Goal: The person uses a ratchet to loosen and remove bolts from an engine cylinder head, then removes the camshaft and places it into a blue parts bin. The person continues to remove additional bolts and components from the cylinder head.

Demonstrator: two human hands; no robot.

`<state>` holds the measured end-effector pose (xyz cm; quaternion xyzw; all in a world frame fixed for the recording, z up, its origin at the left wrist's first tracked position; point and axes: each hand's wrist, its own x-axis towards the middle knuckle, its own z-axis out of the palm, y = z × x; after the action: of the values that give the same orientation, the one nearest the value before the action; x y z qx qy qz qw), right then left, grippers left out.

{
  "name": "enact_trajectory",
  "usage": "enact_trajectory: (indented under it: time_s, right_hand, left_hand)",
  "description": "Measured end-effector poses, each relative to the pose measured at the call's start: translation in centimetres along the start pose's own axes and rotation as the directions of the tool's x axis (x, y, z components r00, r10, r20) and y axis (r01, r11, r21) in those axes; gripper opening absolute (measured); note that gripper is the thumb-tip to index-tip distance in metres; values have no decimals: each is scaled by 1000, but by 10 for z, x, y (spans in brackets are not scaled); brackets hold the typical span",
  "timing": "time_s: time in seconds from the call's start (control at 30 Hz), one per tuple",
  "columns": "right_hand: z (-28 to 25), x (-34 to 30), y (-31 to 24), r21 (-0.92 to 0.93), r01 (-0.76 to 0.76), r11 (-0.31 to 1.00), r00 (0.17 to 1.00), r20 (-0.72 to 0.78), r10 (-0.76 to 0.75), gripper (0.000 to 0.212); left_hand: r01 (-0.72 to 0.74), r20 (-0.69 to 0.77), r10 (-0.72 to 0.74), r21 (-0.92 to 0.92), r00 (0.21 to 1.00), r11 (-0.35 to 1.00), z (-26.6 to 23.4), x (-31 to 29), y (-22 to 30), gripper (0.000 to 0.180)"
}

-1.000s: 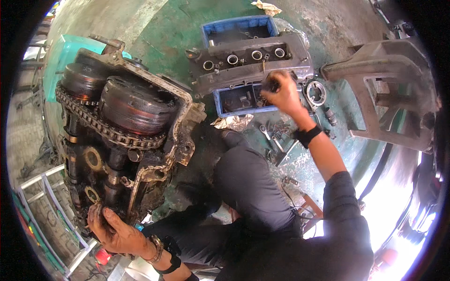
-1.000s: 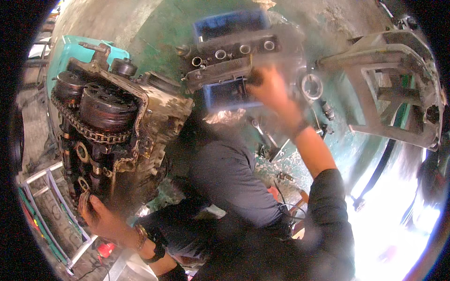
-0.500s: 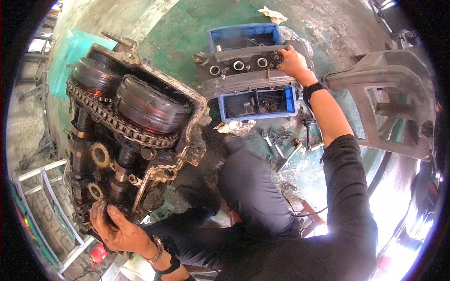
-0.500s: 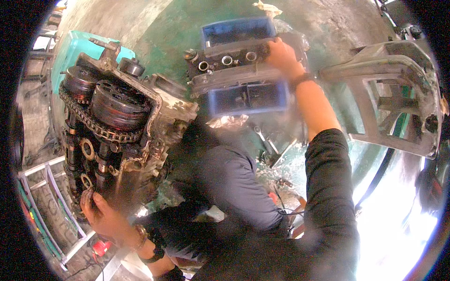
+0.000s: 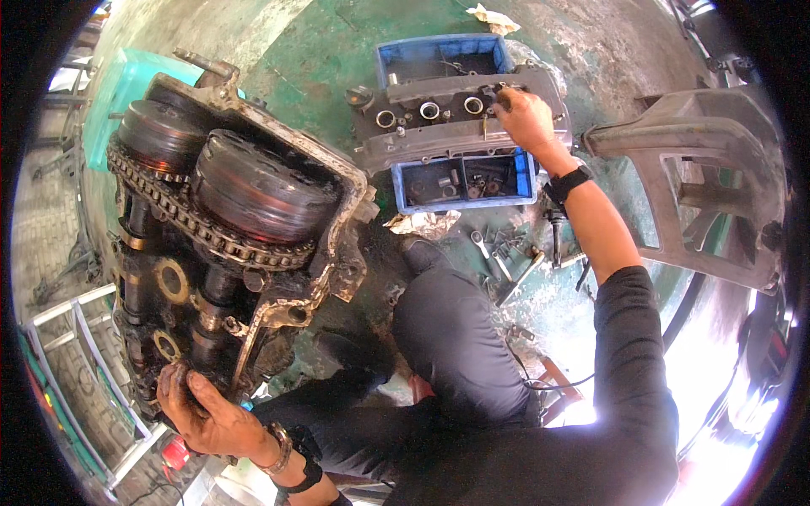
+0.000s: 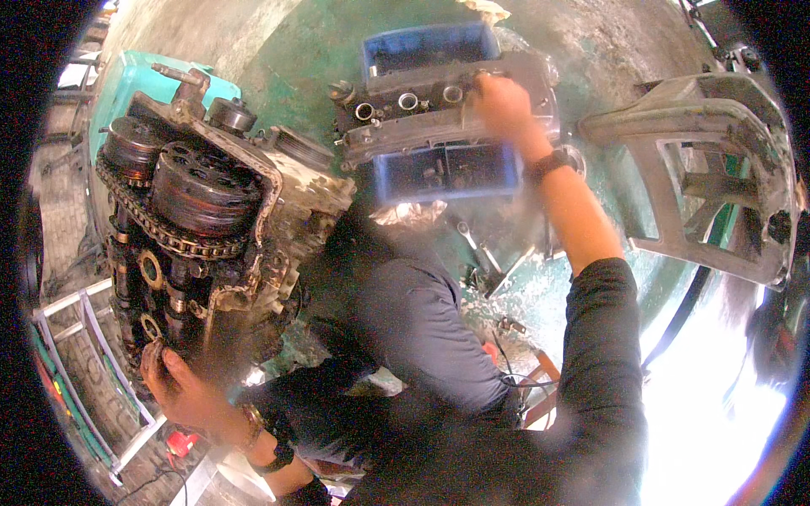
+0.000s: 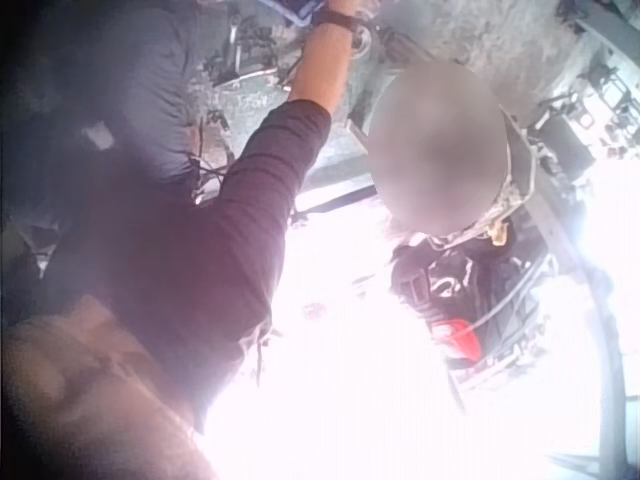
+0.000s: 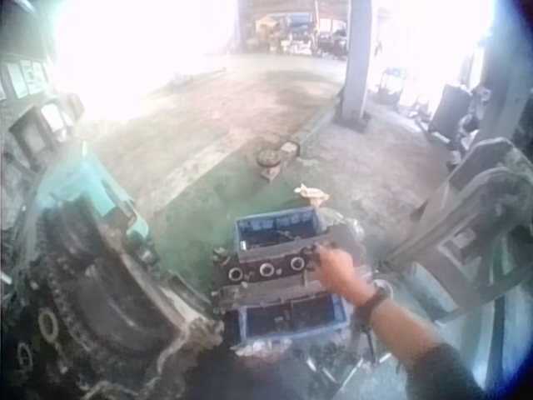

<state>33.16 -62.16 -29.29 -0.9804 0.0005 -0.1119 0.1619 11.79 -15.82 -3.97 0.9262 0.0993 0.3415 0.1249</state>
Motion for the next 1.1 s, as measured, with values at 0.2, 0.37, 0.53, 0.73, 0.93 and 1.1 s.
enact_trajectory:
  time_s: [0.2,0.37,0.53,0.73,0.93,1.1]
  right_hand:
    - [26,-4,-27,-11,-178,984,956,235,175,27]
    - [35,1,-38,-77,-186,980,954,223,199,30]
    - [34,3,-32,-52,-158,986,955,245,166,38]
    - [47,5,-29,113,3,994,992,123,-17,31]
    - [66,26,-30,171,66,983,998,9,-69,22]
    - [66,16,-31,85,112,990,993,30,-115,32]
  left_hand:
    - [24,11,-24,-15,1000,1000,0,1,-1,16]
    - [33,-3,-33,-46,999,998,1,2,2,17]
    - [72,-1,-72,-26,997,997,1,-2,8,14]
    - [2,1,-2,-200,1000,980,1,3,5,17]
    - [-56,-29,50,-296,998,954,3,7,4,23]
    - [-35,-41,24,-302,999,953,3,8,4,25]
